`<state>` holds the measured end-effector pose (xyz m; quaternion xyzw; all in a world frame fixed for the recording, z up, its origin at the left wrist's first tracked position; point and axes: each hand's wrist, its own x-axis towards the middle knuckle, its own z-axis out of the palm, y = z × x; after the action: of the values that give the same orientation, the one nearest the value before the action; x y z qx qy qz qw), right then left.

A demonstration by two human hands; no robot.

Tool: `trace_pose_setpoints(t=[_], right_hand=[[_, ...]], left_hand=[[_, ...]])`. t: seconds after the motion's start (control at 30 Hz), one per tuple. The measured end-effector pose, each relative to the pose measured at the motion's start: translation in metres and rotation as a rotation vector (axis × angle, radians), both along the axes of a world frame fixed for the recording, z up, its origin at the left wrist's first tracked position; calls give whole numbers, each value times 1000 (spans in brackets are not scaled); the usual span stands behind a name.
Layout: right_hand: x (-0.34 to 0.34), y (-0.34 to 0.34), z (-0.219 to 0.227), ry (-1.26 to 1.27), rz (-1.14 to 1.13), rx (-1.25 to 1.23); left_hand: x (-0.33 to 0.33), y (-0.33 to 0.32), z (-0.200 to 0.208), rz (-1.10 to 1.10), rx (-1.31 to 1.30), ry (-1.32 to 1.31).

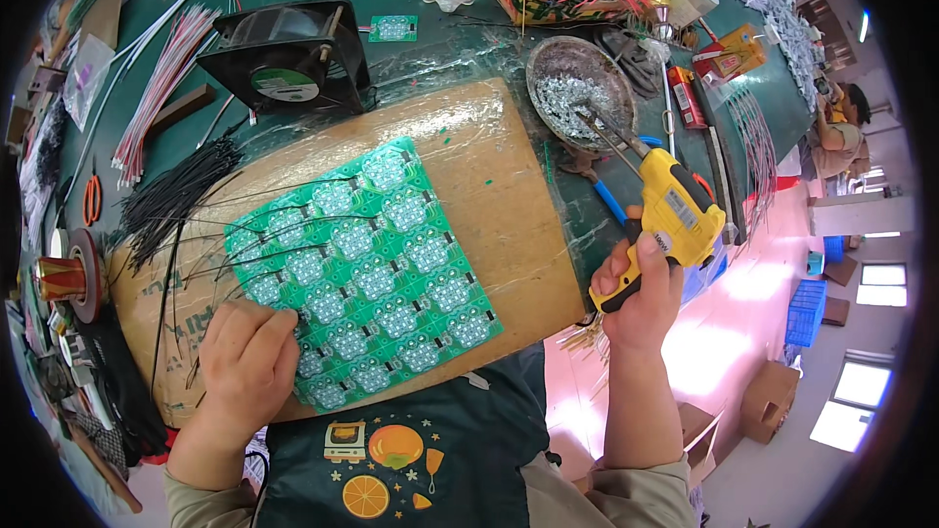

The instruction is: The person solders black wires onto a panel of circuit boards using a soldering iron, positioning the wires onto the board contact points and applying the iron to attach them.

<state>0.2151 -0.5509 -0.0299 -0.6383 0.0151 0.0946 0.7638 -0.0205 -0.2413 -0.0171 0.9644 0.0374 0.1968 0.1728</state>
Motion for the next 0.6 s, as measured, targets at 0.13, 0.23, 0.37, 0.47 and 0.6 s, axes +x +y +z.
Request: trace_pose_setpoints(t=[0.13,0.23,0.37,0.47,0.6], right_hand=[[-1,-2,2,13,18,48],[-4,-11,0,-210,45,129],[-1,-21,20,-227,25,-66],[-20,-28,7,-167,200,15],[-82,-13,4,5,545,66]], left_hand=[[-3,1,-2,-8,25,-3],[-1,-2,3,20,-7,-19],[0,0,1,21,-1,14],[-1,4,-4,-44,27,-18],[0,4,-1,-55,20,8]])
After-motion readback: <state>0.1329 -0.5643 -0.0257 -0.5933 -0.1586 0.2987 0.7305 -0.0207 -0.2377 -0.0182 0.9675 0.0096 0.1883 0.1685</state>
